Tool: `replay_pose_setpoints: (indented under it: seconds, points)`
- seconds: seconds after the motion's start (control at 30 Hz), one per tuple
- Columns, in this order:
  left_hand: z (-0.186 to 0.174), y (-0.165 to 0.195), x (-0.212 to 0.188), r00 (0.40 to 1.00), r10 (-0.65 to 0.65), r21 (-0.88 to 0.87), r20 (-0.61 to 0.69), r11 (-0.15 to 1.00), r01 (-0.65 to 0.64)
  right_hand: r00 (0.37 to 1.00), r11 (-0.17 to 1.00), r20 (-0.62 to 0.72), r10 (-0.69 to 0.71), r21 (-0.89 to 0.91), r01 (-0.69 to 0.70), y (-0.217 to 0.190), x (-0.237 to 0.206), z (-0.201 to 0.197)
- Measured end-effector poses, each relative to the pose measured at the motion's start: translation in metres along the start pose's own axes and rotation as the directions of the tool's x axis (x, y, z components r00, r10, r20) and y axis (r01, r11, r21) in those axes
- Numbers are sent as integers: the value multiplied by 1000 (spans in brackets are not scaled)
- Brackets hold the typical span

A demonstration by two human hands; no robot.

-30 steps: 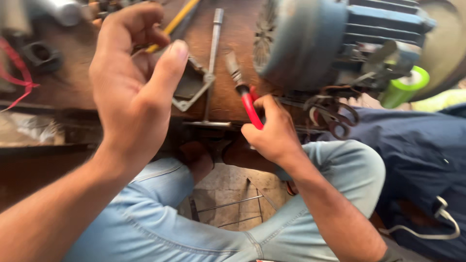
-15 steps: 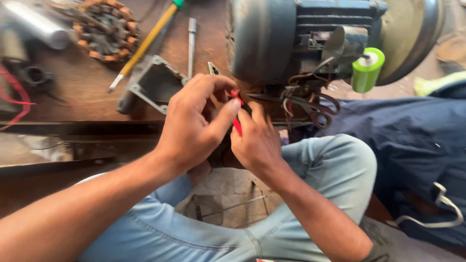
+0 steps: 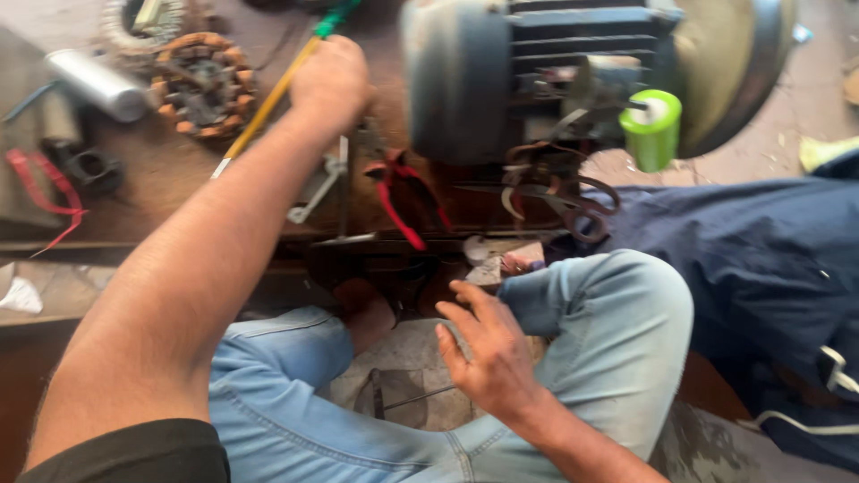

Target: The person is repairing an electric motor by connecting wires and tightening screws. They use pliers to strip and twist wires, and a T-handle wrench to tighten terminal screws on the motor's junction box.

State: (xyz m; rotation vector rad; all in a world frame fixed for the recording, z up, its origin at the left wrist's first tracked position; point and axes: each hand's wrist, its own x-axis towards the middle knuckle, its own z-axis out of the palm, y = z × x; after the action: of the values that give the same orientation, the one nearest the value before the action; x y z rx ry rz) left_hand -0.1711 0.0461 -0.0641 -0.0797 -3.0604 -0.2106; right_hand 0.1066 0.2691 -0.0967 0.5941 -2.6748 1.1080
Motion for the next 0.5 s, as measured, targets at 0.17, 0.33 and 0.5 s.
replay_pose_setpoints:
  seconds: [0.17, 0.33, 0.5]
  points:
    - [-3, 15, 20, 918, -283, -83, 278, 945, 317, 992, 993, 101, 73, 86, -82, 28, -22, -8]
    - [-11, 12, 14, 920, -291, -104, 261, 939, 327, 982, 972, 168, 88, 199, -121, 46, -29, -4]
    - [-17, 9, -1, 868, -315, -316, 384, 839, 443, 949, 920, 287, 130, 323, -223, 50, -34, -6]
